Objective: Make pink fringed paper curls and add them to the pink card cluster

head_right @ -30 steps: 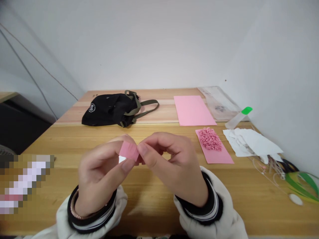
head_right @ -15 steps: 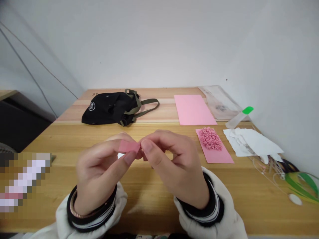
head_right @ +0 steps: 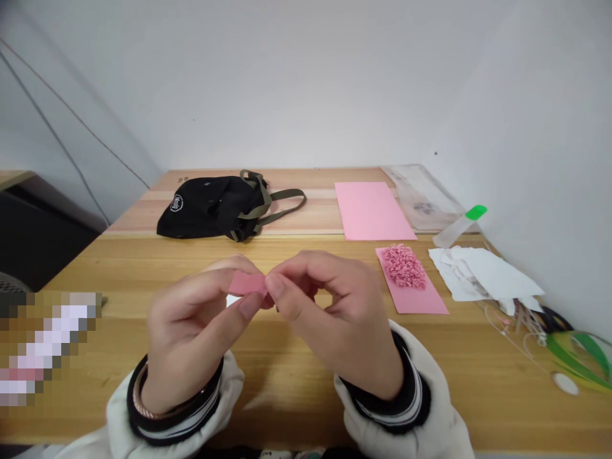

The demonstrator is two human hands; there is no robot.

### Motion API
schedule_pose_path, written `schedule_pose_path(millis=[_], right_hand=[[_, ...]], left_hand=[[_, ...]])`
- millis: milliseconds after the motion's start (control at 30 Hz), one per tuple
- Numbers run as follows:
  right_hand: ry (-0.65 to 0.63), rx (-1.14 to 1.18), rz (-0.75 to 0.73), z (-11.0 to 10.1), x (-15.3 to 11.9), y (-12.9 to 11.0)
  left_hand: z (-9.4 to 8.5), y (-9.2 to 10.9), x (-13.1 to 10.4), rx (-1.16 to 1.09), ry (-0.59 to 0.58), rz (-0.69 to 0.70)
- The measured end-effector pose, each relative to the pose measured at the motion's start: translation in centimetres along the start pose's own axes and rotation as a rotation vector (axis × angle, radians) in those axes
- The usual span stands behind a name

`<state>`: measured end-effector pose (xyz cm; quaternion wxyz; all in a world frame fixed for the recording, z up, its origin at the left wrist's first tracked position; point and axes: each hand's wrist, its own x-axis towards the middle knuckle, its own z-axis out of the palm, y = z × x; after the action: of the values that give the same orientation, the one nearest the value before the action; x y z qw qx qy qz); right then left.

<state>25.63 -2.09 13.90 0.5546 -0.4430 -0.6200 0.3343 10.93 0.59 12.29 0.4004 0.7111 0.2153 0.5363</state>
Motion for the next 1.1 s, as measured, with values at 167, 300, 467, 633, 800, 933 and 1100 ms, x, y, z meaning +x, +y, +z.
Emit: schedule_pose_path(millis=[167, 300, 467, 633, 800, 933, 1100], right_hand=[[-0.003, -0.002, 0.005, 0.03, -0.10, 0.04], [-0.006, 0.025, 0.013, 0.05, -0.23, 0.17], [-0.024, 0.078, 0.003, 0.00, -0.27, 0.28], [-0.015, 0.094, -0.026, -0.05, -0.24, 0.36], [-0.010, 0.033, 0.004, -0.07, -0.15, 0.18], [-0.003, 0.003, 0.018, -0.06, -0.09, 0.05], [0.009, 0.000, 0.026, -0.02, -0.11, 0.07]], left_hand=[[0.05, 0.00, 0.05, 0.011, 0.006, 0.002], [0.14, -0.02, 0.18, 0.007, 0.025, 0.017], [0.08, -0.04, 0.21, -0.012, 0.036, 0.024], [0.04, -0.01, 0.07, -0.020, 0.013, 0.015], [0.05, 0.03, 0.06, -0.008, 0.015, 0.019], [0.07, 0.01, 0.08, -0.009, 0.017, 0.018], [0.07, 0.04, 0.10, -0.005, 0.022, 0.006]])
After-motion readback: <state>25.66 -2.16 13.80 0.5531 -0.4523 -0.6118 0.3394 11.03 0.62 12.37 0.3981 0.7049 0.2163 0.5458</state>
